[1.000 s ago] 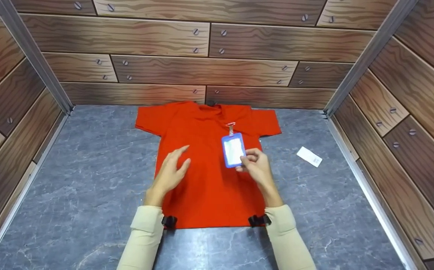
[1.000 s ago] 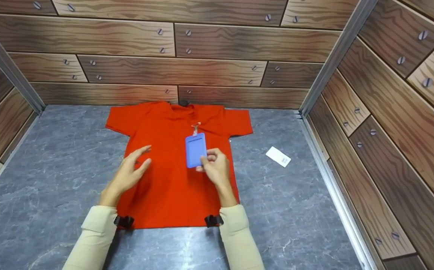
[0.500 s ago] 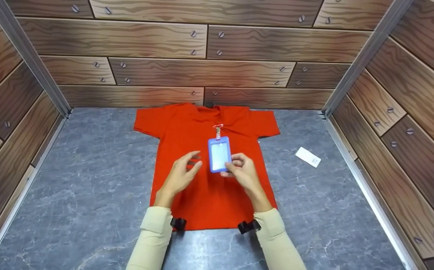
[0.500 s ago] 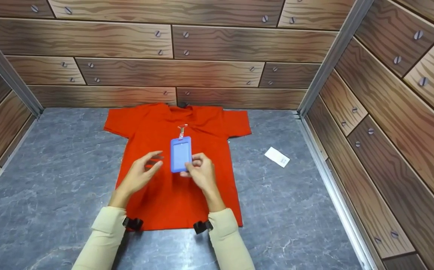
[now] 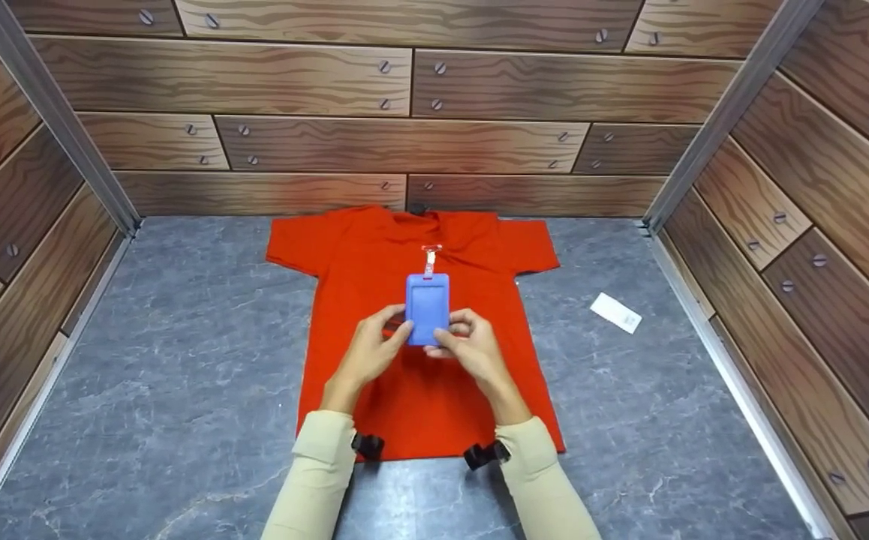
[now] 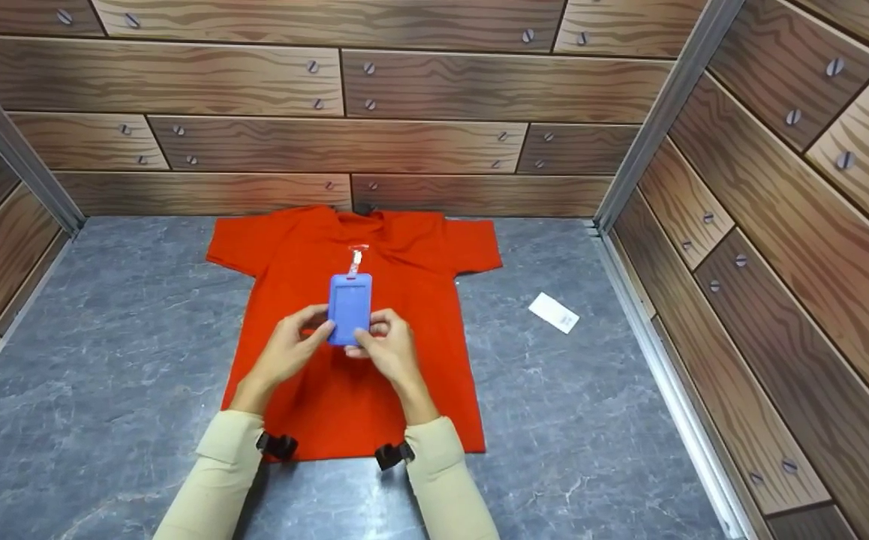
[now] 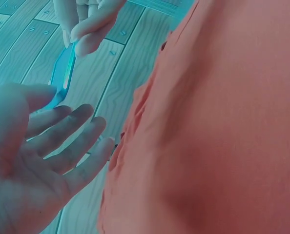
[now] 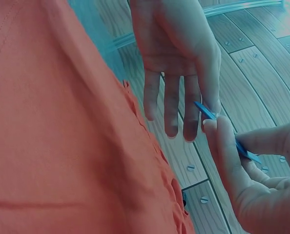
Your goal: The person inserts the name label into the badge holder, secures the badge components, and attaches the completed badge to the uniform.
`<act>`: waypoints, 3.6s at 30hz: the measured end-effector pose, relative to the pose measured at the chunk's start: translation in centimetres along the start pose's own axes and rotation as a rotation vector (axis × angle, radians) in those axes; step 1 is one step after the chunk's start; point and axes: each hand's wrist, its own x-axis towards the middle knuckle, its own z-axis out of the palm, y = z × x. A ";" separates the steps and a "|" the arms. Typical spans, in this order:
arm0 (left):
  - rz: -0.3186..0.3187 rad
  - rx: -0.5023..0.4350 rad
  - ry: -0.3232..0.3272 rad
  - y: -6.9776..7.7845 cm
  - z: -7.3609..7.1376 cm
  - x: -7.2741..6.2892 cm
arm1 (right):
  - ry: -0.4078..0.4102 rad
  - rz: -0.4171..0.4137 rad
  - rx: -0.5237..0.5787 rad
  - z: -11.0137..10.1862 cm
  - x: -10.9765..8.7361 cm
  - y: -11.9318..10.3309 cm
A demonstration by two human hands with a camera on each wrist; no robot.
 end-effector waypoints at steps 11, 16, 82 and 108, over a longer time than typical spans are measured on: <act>-0.034 -0.147 0.042 0.4 0.0 -0.1 | -0.071 0.013 -0.213 -0.6 0.2 0.0; -0.067 -0.132 0.035 0.5 -0.3 -0.1 | -0.064 -0.010 -0.263 -1.2 0.4 -0.3; 0.087 0.146 0.004 0.4 -0.2 0.2 | 0.105 -0.057 -0.095 -5.9 0.8 -1.7; 0.167 0.058 0.102 0.3 0.0 0.1 | -0.116 0.161 -0.254 -6.0 0.7 -1.3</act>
